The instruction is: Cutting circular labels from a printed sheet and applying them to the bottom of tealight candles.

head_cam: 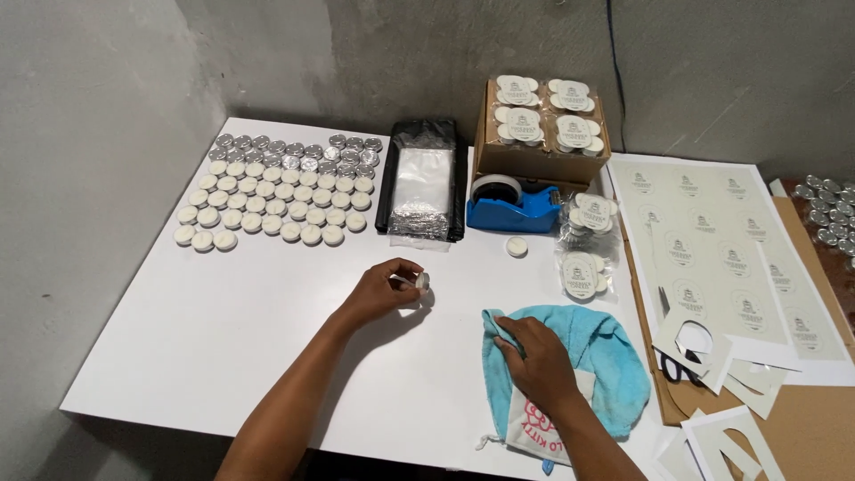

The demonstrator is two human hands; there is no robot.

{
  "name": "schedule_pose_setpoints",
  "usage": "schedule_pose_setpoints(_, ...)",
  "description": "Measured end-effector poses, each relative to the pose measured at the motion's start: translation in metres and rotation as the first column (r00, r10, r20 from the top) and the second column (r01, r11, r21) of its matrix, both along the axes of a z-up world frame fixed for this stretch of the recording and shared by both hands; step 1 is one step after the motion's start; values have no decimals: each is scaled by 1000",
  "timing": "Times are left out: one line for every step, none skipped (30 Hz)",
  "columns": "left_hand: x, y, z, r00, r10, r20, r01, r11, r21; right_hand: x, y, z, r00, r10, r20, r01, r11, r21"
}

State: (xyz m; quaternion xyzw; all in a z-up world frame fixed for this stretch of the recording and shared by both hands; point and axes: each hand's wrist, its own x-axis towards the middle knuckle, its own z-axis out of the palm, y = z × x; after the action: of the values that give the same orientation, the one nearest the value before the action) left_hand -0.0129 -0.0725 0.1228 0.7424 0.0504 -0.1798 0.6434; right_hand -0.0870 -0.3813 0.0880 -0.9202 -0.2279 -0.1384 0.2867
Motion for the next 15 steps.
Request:
schedule_pose_setpoints(-2, -5, 4, 1000, -4, 0, 4, 1000, -3, 1, -2, -6, 1000, -4, 0, 4, 1000, -3)
schedule_pose_setpoints(-4, -9, 8, 1000, -5, -17, 5, 1000, -17, 3, -4, -12, 999, 32, 25, -31, 999, -21)
schedule_pose_setpoints(-7, -14, 10, 999, -5, -35, 4, 1000, -29, 3, -6, -19, 997, 69, 47, -67, 997, -39)
schedule_pose_setpoints(-9, -17, 6, 999, -8, -36, 7, 999, -32, 2, -6, -21, 997, 66, 46, -64, 997, -42)
schedule_pose_setpoints(-10, -19, 3, 999, -24, -23, 23, 998, -50, 2, -4, -21, 997, 62, 50, -59, 996, -62)
schedule_pose_setpoints(-11, -21, 0, 999, -40, -11, 39, 997, -68, 1, -3, -22, 997, 59, 55, -54, 995, -82)
schedule_pose_setpoints(-14, -23, 0, 999, -42, -10, 41, 997, -67, 1, 0, -22, 997, 58, 56, -53, 995, -81)
schedule_pose_setpoints(-16, -24, 1, 997, -77, -4, 77, 997, -22, 0, 3, -22, 995, 83, 53, -80, 995, -55)
schedule_pose_setpoints(-18, -26, 3, 994, -112, 2, 112, 993, 24, 0, 6, -21, 993, 109, 52, -107, 994, -30)
schedule_pose_setpoints(-20, -26, 7, 993, -114, 4, 114, 993, 25, -1, 10, -17, 993, 107, 54, -105, 994, -30)
schedule_pose_setpoints(-23, -25, 12, 993, -116, -13, 116, 993, -17, -4, 15, -13, 996, 68, -62, -65, 997, 40)
schedule_pose_setpoints(-25, -25, 16, 992, -119, -30, 117, 991, -59, -6, 19, -9, 983, 36, -180, -17, 994, 105)
schedule_pose_setpoints(-24, -24, 13, 992, -125, -29, 123, 991, -59, -4, 24, -3, 983, 30, -179, -12, 994, 105)
schedule_pose_setpoints(-23, -24, 9, 991, -129, -30, 126, 989, -81, -2, 28, 3, 960, -39, -276, 107, 966, 234)
schedule_pose_setpoints(-23, -24, 5, 991, -131, -34, 127, 986, -105, -1, 32, 8, 921, -91, -380, 232, 910, 344)
